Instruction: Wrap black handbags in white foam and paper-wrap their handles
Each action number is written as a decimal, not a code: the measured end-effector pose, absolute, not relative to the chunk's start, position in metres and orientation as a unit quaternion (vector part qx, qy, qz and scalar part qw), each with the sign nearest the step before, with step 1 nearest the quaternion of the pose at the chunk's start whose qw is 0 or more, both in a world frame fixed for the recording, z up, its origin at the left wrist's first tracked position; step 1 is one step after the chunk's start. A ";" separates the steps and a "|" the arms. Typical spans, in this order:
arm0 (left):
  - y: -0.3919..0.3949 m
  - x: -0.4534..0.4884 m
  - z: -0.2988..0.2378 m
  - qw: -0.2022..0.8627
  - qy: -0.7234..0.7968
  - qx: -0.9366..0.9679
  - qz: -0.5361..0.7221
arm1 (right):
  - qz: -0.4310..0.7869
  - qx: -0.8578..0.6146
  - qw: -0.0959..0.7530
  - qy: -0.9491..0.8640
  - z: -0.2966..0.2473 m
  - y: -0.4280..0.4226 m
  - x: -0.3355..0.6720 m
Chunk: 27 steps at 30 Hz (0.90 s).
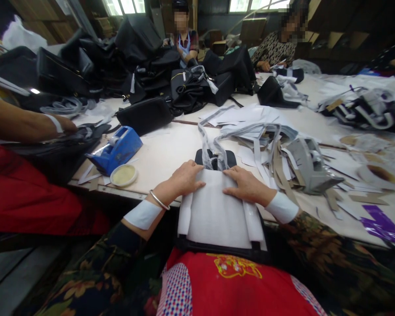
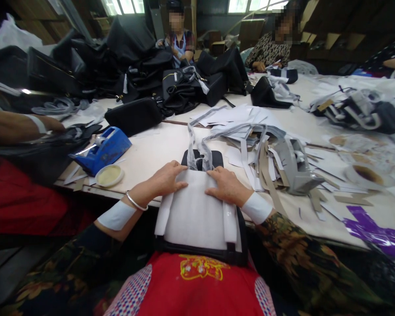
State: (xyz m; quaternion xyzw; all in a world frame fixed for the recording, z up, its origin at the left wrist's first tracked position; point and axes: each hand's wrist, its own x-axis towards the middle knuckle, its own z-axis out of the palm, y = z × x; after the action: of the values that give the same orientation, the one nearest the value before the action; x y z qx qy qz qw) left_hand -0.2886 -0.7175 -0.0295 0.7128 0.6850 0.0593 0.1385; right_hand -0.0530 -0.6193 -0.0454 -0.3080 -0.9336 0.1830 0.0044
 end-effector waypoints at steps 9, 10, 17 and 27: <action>-0.718 -0.282 -0.017 0.157 0.660 0.734 -0.020 | 0.163 -0.272 -0.015 -0.948 -0.040 -0.631 -0.048; -0.719 -0.282 -0.017 0.156 0.657 0.737 -0.020 | 0.161 -0.267 -0.014 -0.950 -0.039 -0.632 -0.047; -0.727 -0.281 -0.014 0.151 0.642 0.752 -0.021 | 0.133 -0.261 -0.031 -0.956 -0.034 -0.643 -0.044; -0.735 -0.277 -0.008 0.146 0.631 0.760 -0.056 | 0.152 -0.231 -0.025 -0.961 -0.030 -0.653 -0.042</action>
State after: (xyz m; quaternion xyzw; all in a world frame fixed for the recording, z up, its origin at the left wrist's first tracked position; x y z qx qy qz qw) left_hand -0.2770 -0.7345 -0.0078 0.7601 0.6307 -0.0558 0.1462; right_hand -0.0423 -0.6526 -0.0296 -0.2308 -0.9607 0.1524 -0.0249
